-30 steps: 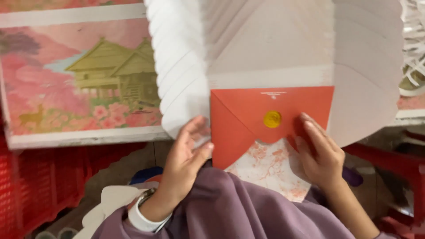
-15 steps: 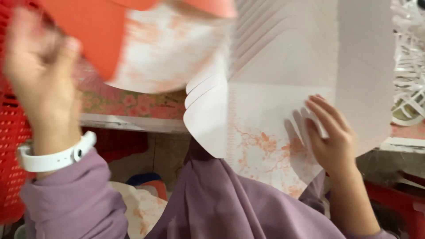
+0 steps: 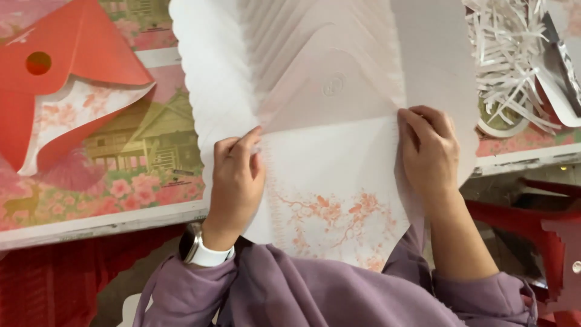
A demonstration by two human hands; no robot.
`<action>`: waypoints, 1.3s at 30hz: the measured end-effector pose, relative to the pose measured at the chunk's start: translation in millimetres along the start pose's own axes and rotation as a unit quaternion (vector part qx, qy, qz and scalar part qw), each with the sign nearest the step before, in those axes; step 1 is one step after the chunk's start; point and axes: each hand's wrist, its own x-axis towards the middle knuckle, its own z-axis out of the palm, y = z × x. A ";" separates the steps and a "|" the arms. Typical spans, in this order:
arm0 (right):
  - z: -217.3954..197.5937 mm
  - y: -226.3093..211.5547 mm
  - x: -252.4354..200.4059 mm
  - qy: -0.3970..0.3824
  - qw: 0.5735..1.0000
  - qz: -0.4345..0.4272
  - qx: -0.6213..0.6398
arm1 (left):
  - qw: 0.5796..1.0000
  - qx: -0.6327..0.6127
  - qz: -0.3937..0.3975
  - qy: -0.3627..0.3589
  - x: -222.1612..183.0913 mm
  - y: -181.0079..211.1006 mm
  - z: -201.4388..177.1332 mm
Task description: Folding paper into envelopes, applying gold seals to the flaps, and stacking the finished envelopes into a crate.
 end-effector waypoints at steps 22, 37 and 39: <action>-5.2 18.8 3.3 -0.025 0.986 -0.087 -0.143 | 0.973 0.201 0.100 0.058 5.5 12.2 -1.8; -66.8 24.2 -39.0 -0.062 0.998 0.003 0.024 | 0.979 0.186 0.083 -0.018 2.9 16.9 -7.0; -41.9 16.5 -25.2 -0.075 0.994 -0.062 -0.052 | 0.979 0.184 0.085 -0.010 2.6 17.4 -7.0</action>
